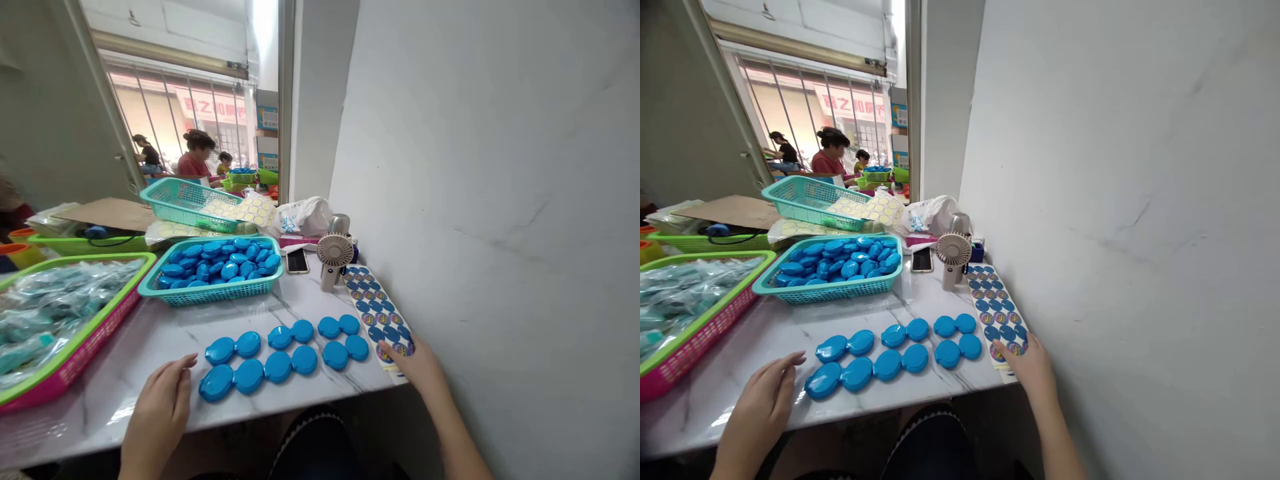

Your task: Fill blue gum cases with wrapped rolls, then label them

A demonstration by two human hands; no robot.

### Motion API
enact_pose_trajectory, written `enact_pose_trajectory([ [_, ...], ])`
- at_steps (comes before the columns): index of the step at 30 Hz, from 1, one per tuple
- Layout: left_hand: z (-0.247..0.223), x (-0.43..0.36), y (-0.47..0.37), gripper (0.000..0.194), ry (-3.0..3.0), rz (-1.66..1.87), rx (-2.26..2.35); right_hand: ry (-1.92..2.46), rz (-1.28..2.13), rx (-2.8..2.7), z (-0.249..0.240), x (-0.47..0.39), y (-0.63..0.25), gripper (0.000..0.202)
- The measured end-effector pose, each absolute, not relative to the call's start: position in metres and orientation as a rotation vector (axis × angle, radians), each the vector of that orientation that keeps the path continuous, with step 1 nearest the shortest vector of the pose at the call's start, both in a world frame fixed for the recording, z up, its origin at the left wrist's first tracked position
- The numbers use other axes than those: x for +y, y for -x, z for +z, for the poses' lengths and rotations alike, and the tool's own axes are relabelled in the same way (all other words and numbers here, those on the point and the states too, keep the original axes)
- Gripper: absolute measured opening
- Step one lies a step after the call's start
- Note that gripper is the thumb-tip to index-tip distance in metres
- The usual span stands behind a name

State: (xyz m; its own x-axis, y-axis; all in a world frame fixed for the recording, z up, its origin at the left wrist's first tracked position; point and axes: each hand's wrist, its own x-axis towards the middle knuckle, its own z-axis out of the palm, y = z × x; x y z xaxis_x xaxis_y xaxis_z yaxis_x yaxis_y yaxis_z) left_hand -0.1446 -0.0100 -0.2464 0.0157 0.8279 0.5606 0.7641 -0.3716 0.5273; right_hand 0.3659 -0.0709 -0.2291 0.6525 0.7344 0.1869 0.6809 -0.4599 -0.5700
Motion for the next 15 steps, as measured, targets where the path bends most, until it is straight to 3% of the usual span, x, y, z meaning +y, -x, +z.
enact_pose_trajectory([
  [15, -0.236, -0.012, 0.143, 0.03, -1.98, 1.361, 1.661, 2.147, 0.363, -0.991, -0.204, -0.084, -0.385, 0.027],
])
